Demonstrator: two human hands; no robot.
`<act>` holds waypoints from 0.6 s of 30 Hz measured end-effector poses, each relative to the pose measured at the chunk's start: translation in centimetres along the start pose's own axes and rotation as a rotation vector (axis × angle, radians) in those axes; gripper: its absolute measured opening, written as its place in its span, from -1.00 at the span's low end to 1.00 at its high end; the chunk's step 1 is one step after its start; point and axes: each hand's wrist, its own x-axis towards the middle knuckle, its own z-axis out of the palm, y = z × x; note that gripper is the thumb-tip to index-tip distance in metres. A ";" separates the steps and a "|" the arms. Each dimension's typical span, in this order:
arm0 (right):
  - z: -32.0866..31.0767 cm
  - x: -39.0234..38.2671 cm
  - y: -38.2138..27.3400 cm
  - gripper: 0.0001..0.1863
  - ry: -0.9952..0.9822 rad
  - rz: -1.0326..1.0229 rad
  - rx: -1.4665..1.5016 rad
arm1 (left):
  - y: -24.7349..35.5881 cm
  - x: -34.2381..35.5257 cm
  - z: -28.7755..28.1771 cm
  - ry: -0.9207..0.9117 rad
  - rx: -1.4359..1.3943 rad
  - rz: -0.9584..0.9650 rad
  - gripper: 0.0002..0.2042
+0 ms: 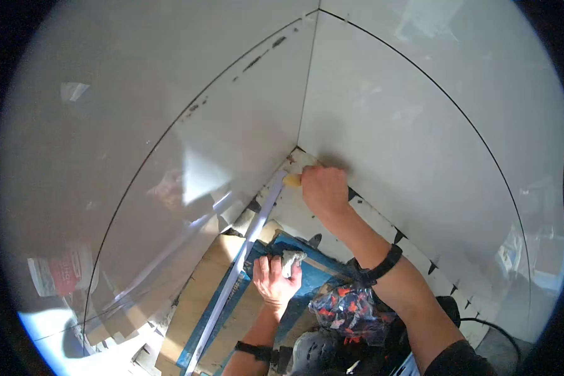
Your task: Applying grout or sealant to wall tile joints using a small brush and cleaning with a rag.
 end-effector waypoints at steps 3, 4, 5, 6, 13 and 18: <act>-2.1 -5.1 1.1 -0.82 -0.154 0.135 0.026 | 0.2 0.2 -0.1 -0.002 -0.013 -0.015 -0.61; -2.6 -7.4 2.1 -0.81 -0.062 0.131 0.042 | 0.5 0.5 0.1 0.007 -0.017 -0.015 -0.61; -3.1 -9.9 3.0 -0.79 0.025 0.127 0.058 | 0.7 0.7 0.3 0.015 -0.027 -0.001 -0.62; -4.3 -11.8 3.2 -0.79 0.061 0.088 0.071 | 0.5 0.5 0.0 0.019 -0.024 0.014 -0.63; -8.6 -22.2 6.2 -0.71 0.127 0.096 0.316 | 3.1 6.1 -1.8 -0.153 0.174 0.015 -0.57; -9.1 -25.2 10.4 -0.85 0.006 0.212 0.370 | 3.3 7.5 -1.2 -0.565 0.012 0.160 -0.70</act>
